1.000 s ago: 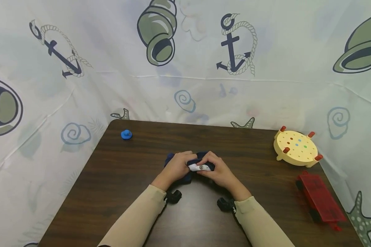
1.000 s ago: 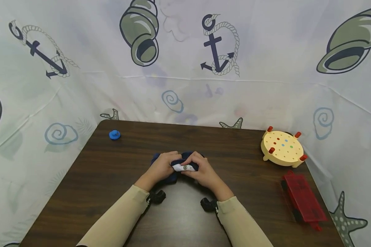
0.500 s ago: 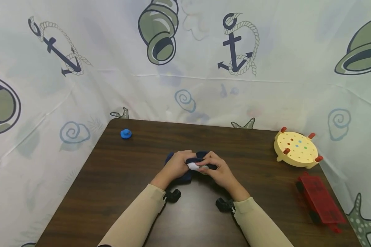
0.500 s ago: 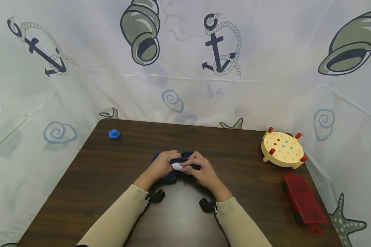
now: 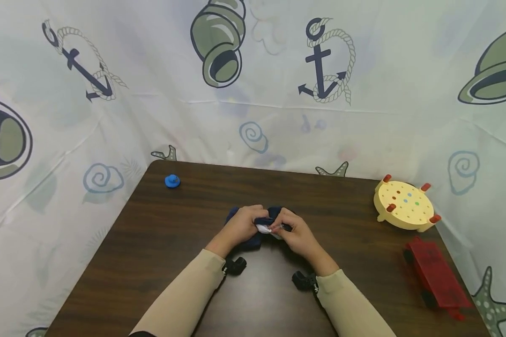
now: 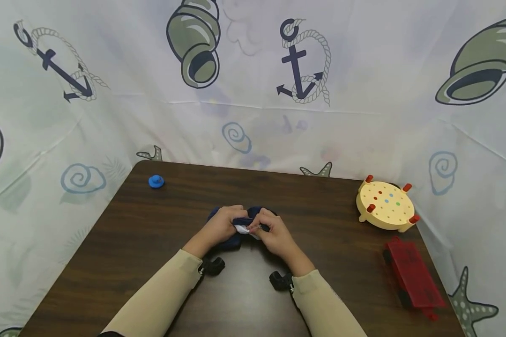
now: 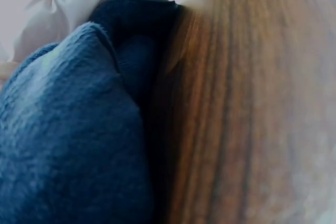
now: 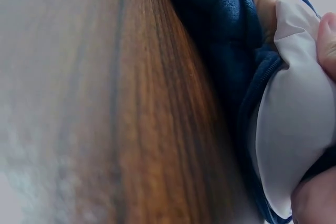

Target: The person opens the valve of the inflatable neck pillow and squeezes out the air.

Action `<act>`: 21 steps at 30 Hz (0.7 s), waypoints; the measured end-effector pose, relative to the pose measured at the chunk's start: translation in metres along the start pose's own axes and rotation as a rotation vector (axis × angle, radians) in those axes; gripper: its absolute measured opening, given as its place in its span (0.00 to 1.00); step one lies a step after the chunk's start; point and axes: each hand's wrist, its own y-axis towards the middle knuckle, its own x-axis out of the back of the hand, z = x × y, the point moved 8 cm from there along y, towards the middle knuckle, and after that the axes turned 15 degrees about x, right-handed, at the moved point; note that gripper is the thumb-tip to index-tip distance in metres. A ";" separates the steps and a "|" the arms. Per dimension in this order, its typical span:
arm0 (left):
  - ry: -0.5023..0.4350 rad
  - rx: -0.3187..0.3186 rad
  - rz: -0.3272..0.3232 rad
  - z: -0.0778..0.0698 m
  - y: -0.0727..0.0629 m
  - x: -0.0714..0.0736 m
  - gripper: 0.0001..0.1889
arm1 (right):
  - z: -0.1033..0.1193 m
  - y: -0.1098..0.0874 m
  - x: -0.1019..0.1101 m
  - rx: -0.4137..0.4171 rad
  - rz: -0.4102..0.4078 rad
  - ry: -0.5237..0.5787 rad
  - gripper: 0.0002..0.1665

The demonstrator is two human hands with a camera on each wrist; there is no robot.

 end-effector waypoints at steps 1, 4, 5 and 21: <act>-0.004 0.000 -0.001 0.000 0.000 0.002 0.16 | -0.001 0.001 -0.001 -0.020 0.007 -0.001 0.01; -0.007 -0.002 0.000 0.001 0.000 0.004 0.18 | -0.006 0.002 -0.003 -0.068 0.025 -0.002 0.03; -0.010 -0.002 0.003 0.002 0.000 0.005 0.18 | -0.007 0.003 -0.004 -0.081 0.032 0.000 0.03; 0.351 0.196 0.343 -0.029 -0.021 -0.003 0.32 | -0.032 -0.024 0.013 -0.341 0.377 -0.202 0.10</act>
